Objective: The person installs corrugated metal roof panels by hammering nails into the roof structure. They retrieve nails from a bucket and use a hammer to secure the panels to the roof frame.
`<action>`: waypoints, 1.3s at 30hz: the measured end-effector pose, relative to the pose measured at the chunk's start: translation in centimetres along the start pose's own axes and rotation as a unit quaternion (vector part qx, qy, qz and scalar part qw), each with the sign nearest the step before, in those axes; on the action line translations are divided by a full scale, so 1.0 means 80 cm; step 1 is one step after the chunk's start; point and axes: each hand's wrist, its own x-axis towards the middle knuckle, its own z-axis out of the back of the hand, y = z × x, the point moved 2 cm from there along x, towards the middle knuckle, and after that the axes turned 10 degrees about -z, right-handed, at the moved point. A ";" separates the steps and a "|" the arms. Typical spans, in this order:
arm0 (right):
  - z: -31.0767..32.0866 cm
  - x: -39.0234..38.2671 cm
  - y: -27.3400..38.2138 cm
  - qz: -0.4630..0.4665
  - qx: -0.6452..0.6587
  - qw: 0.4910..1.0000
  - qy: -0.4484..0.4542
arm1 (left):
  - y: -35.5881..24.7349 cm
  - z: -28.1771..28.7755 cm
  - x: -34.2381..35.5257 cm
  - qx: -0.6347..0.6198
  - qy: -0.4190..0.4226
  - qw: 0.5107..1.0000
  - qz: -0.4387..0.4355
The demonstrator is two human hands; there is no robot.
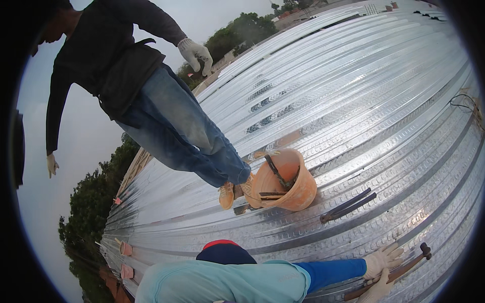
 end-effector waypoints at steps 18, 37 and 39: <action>0.033 -0.054 0.024 0.081 -0.155 0.973 -0.152 | 0.034 0.020 -0.029 0.077 -0.089 0.992 0.042; 0.161 -0.125 -0.023 0.032 -0.412 0.828 -0.379 | -0.005 0.020 0.008 0.180 0.027 0.974 -0.131; 0.156 -0.115 -0.040 -0.008 -0.421 0.834 -0.356 | -0.003 0.016 0.015 0.185 0.008 0.973 -0.136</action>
